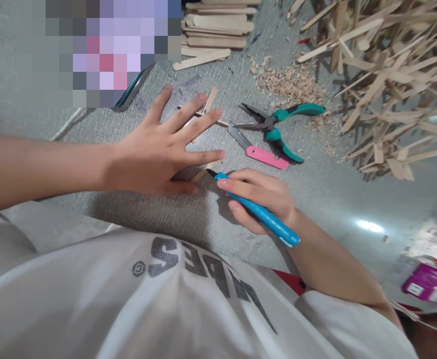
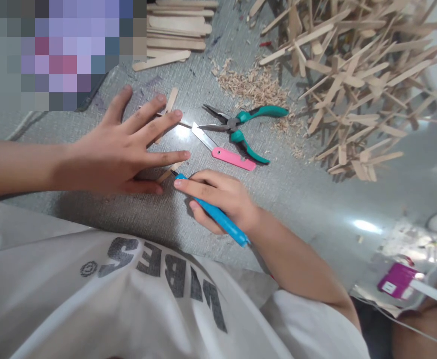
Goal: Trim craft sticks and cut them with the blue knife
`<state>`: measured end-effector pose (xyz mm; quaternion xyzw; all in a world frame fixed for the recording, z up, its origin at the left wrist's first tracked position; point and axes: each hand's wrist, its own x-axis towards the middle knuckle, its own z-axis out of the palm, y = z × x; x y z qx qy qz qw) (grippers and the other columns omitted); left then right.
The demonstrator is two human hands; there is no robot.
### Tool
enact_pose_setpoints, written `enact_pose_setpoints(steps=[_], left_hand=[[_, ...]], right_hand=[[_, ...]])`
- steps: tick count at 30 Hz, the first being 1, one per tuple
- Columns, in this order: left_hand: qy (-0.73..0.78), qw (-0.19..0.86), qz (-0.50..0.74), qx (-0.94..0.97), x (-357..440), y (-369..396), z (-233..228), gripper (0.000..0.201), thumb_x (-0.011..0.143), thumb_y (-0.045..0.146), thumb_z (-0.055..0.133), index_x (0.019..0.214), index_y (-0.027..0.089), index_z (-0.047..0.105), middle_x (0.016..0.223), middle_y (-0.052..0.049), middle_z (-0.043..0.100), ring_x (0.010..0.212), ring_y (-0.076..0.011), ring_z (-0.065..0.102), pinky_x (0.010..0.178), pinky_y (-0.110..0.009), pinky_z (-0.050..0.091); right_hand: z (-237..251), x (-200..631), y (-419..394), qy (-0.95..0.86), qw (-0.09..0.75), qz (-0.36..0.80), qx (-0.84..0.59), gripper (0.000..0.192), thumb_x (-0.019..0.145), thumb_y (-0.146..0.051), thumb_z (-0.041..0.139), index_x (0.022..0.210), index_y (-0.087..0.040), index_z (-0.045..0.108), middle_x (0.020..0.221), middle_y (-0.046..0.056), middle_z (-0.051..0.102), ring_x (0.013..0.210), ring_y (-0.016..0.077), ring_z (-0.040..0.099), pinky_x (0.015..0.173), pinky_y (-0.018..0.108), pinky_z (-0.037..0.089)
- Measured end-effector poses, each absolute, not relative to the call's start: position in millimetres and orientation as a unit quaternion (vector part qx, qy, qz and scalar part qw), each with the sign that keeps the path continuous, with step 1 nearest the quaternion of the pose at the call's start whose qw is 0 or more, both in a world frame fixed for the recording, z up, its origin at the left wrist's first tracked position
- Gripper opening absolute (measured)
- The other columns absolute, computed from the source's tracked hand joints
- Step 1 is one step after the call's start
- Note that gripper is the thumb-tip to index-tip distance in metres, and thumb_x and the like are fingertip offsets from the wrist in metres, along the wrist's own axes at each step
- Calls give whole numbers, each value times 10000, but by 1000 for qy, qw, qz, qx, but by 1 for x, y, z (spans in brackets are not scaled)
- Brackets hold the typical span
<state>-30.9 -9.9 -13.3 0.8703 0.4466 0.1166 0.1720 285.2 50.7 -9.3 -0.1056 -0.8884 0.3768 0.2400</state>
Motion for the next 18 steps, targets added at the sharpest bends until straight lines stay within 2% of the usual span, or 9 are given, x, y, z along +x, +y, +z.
enact_pose_setpoints(steps=[2,9,14,18], left_hand=[[454,189,130,861,-31,-10,-13,900,982,589,941,1803,543,574,2052,-85,353,1881,-562,349,1455,-990,147],[459,201,135,855,-30,-9,-14,900,977,737,884,1799,522,588,2038,-78,386,1869,-559,357,1458,-980,129],[456,208,136,855,-31,-9,-15,897,978,784,861,1790,497,612,2043,-91,371,1867,-580,353,1463,-976,97],[447,212,140,858,-32,-9,-16,1017,950,882,834,1837,473,550,2041,-125,367,1861,-598,358,1466,-974,95]], right_hand=[[-9,285,51,-890,237,375,-105,474,1084,-148,668,1536,-253,767,1115,82,822,844,196,809,759,316,748],[-8,286,50,-892,240,367,-109,434,1078,-141,672,1491,-212,786,1122,82,816,850,185,798,767,300,731],[-8,286,49,-889,230,378,-115,487,1088,-161,665,1547,-282,778,1126,66,830,838,199,792,745,322,713],[-8,286,48,-891,224,376,-122,467,1099,-186,676,1534,-317,781,1071,57,825,769,202,752,696,331,688]])
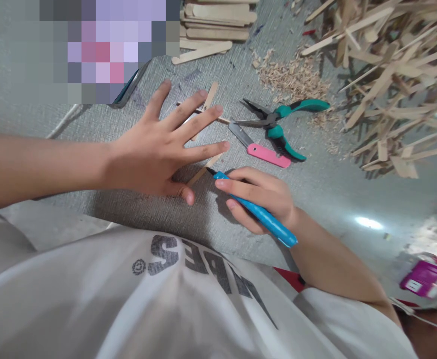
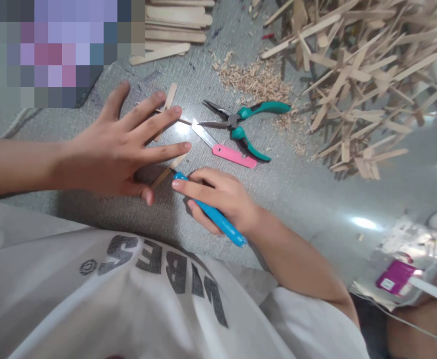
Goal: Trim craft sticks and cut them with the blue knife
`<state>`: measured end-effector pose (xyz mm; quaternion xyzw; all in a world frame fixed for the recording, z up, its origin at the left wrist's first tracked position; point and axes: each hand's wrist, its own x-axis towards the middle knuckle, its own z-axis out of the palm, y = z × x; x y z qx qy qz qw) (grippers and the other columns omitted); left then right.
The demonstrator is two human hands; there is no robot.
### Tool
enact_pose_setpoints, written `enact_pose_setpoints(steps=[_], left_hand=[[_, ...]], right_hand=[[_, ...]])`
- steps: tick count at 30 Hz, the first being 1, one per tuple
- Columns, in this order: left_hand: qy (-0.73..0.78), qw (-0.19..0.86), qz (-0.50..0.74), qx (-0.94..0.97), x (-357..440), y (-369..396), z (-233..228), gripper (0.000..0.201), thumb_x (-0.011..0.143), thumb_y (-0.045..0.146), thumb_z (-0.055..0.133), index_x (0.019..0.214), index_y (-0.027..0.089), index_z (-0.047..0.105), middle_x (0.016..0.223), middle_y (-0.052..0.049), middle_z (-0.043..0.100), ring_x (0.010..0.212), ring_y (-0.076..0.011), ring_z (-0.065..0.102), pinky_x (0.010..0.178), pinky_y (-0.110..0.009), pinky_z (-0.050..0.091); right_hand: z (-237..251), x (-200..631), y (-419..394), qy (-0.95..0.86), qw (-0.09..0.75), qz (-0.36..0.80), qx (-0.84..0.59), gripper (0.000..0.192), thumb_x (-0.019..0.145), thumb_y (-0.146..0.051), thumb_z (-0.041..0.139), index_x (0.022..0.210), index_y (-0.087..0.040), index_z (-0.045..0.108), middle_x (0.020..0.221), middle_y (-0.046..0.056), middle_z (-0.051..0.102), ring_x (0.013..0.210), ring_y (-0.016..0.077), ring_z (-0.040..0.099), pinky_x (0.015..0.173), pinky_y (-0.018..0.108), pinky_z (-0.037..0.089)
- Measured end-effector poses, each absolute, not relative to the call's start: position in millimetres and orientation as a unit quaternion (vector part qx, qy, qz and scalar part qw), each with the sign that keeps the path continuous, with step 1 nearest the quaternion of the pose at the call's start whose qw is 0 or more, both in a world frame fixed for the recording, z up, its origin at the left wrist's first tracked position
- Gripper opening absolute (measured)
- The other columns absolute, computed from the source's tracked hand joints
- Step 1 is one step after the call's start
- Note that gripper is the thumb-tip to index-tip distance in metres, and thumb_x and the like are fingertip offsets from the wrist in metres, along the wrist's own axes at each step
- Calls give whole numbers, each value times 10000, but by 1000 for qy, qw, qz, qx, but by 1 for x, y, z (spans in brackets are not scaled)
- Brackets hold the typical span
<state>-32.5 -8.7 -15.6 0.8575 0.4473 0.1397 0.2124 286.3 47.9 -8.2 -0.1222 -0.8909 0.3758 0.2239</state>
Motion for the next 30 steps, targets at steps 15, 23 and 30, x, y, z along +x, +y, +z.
enact_pose_setpoints(steps=[15,23,30], left_hand=[[446,209,114,863,-33,-7,-15,1054,903,837,910,1836,538,521,2063,-79,320,1891,-563,308,1482,-958,53],[449,196,112,864,-32,-8,-10,999,955,645,945,1845,548,502,2056,-64,344,1899,-529,314,1484,-959,93],[439,192,149,865,-34,-8,-18,1020,915,668,979,1827,544,538,2044,-73,372,1886,-555,338,1465,-991,110]], right_hand=[[-11,285,48,-892,234,372,-108,406,1132,-234,663,1515,-285,787,1081,80,809,823,222,768,729,358,707],[-16,288,52,-885,247,383,-98,430,1225,-488,701,1584,-259,759,1144,100,843,921,234,842,805,357,741],[-11,285,49,-891,276,343,-111,463,1204,-311,726,1663,-255,705,1114,86,914,922,245,909,803,348,782]])
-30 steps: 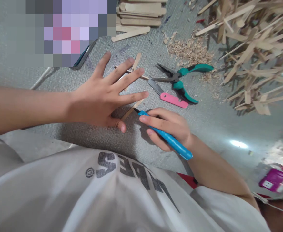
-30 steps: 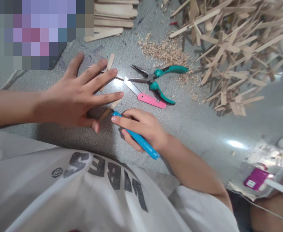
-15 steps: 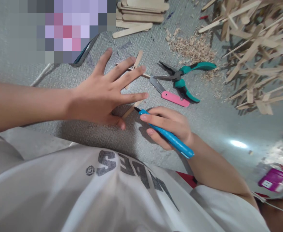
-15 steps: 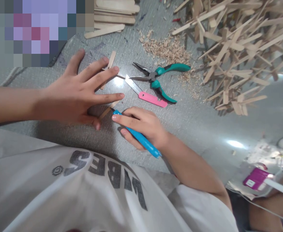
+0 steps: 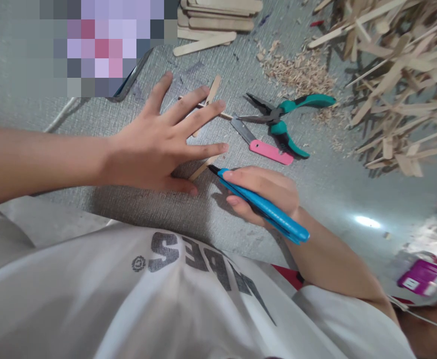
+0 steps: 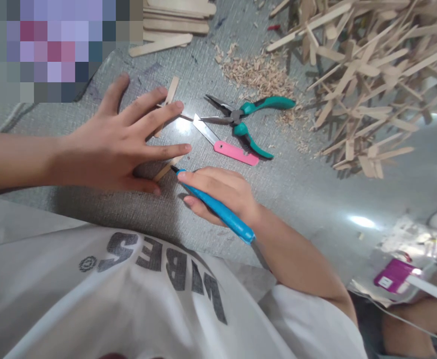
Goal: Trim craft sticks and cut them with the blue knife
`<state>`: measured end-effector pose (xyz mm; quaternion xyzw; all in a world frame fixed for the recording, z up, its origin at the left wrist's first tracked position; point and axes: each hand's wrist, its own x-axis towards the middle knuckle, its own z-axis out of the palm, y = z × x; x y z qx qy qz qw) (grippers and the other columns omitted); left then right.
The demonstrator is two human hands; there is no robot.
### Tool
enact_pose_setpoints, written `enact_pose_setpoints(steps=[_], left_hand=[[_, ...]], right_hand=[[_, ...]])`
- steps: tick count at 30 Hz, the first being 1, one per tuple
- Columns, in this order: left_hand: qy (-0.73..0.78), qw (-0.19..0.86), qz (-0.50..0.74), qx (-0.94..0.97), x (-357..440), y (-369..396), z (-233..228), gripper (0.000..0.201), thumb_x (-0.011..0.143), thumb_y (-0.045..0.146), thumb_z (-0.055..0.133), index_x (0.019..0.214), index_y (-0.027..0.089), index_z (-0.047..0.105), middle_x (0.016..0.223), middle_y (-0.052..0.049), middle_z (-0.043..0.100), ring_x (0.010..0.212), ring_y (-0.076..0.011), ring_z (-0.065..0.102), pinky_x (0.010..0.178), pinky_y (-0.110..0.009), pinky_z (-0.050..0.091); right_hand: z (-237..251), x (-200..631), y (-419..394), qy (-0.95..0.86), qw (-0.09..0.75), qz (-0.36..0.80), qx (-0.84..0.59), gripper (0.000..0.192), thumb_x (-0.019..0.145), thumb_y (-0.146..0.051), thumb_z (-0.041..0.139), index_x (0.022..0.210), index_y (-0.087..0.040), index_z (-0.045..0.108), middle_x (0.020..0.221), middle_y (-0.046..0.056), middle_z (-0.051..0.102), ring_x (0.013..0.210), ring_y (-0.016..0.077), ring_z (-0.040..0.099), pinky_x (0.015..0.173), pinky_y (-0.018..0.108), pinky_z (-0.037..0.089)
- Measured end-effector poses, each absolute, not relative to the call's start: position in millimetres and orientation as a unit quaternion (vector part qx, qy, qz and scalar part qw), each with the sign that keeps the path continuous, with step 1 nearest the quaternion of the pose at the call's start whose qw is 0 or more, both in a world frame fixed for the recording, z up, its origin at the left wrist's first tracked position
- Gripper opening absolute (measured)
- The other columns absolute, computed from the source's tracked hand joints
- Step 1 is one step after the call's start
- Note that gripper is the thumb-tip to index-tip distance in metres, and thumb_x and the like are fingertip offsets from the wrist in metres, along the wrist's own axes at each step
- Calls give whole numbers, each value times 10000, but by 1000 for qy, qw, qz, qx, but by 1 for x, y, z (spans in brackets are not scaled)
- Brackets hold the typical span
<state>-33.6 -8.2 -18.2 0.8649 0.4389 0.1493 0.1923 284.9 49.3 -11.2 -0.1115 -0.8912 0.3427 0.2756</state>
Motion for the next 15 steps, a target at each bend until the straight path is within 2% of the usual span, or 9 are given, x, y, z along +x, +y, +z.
enact_pose_setpoints(steps=[4,8,15], left_hand=[[436,193,170,862,-34,-8,-20,980,930,663,963,1812,546,553,2033,-92,394,1878,-569,354,1460,-997,106],[430,183,149,871,-33,-8,-19,1005,941,607,956,1841,530,515,2041,-111,371,1884,-579,332,1453,-1005,120],[439,164,141,872,-32,-9,-19,964,980,652,891,1850,526,494,2033,-94,394,1879,-555,353,1465,-986,142]], right_hand=[[-9,286,46,-895,270,326,-143,445,1202,-359,752,1619,-207,717,1177,111,931,937,243,930,826,339,803],[-8,287,47,-898,254,332,-136,472,1182,-312,762,1647,-246,715,1233,134,940,971,276,940,850,379,824],[-10,284,49,-891,265,345,-131,565,1150,-233,767,1707,-291,692,1069,82,908,827,252,885,714,350,783]])
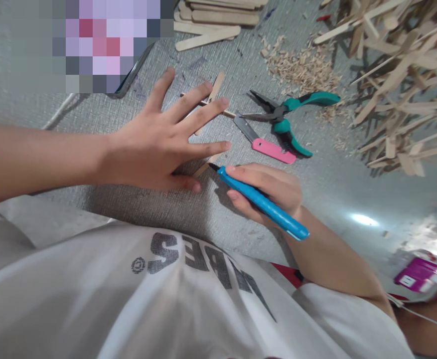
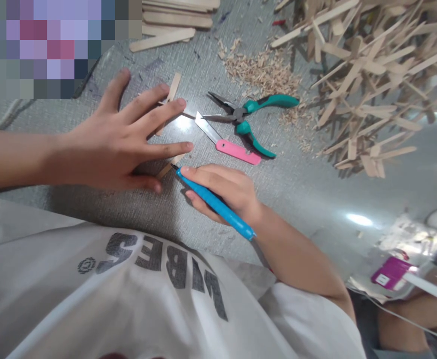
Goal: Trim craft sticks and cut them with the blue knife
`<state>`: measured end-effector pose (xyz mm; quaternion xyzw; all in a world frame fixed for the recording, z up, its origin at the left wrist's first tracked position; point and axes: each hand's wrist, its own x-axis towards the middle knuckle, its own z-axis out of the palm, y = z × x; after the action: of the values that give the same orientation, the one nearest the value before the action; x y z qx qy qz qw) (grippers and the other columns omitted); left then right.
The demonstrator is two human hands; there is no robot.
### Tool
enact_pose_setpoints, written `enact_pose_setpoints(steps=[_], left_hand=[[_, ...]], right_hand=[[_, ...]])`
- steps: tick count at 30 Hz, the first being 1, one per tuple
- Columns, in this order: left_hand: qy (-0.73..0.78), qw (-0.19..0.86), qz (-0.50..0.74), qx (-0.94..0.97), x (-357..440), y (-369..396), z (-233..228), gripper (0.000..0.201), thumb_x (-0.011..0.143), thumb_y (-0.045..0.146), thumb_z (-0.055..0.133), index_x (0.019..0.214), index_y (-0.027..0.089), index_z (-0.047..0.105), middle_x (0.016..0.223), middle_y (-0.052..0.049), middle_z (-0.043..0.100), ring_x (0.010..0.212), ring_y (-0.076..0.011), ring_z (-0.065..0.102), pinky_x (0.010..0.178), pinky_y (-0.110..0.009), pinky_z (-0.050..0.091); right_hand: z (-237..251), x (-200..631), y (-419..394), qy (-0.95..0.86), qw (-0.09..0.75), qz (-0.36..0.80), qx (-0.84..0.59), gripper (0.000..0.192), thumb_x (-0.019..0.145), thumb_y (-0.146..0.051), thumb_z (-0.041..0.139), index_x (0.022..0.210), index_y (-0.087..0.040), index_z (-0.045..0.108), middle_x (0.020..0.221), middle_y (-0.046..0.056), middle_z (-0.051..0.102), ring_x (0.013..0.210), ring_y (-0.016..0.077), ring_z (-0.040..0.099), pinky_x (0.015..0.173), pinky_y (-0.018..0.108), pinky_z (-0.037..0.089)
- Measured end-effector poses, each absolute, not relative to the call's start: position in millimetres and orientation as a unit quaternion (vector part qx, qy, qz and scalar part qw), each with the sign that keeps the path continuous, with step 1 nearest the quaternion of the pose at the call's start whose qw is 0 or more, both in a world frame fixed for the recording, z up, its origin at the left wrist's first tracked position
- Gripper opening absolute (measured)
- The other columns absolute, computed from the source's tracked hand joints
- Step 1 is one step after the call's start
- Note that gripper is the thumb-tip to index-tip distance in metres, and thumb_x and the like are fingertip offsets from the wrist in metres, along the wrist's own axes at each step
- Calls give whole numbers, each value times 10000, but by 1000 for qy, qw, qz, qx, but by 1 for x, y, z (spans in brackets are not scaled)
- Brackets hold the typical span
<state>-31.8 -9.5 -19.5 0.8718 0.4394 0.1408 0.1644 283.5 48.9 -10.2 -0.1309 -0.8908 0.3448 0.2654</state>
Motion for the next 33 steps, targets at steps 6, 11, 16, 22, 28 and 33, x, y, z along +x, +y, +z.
enact_pose_setpoints(steps=[6,11,16,22,28,33], left_hand=[[433,178,129,874,-32,-7,-15,956,982,560,906,1849,530,504,2039,-96,378,1877,-576,351,1450,-1005,131],[435,176,130,873,-32,-8,-14,975,954,593,928,1838,530,521,2028,-89,405,1884,-565,339,1449,-1000,130],[439,184,142,868,-32,-9,-14,969,929,592,960,1809,532,558,2026,-78,408,1876,-546,361,1461,-986,132],[437,185,153,867,-32,-9,-15,953,932,598,962,1799,513,576,2015,-90,430,1871,-554,372,1458,-987,128],[433,176,143,872,-32,-9,-15,1028,918,623,976,1834,529,518,2034,-97,390,1881,-556,351,1451,-996,136],[432,186,126,873,-32,-8,-12,978,961,581,945,1841,535,522,2040,-100,376,1876,-568,362,1452,-1007,111]], right_hand=[[-11,283,49,-890,268,347,-125,591,1158,-213,743,1739,-298,674,1058,85,883,833,248,864,725,351,779],[-11,284,49,-892,264,345,-128,626,1155,-204,745,1761,-332,660,1114,65,888,866,234,876,748,344,776],[-11,286,50,-891,264,345,-130,685,1169,-261,747,1826,-389,599,1138,68,905,894,263,887,758,376,782],[-14,284,50,-889,278,346,-115,645,1151,-246,773,1784,-272,654,1118,92,892,889,251,867,769,365,777],[-12,284,47,-891,270,342,-127,575,1136,-189,762,1705,-248,705,1106,90,874,906,232,856,798,331,758],[-11,285,47,-893,268,336,-130,592,1127,-190,766,1711,-262,697,1117,59,884,894,213,854,795,324,752]])
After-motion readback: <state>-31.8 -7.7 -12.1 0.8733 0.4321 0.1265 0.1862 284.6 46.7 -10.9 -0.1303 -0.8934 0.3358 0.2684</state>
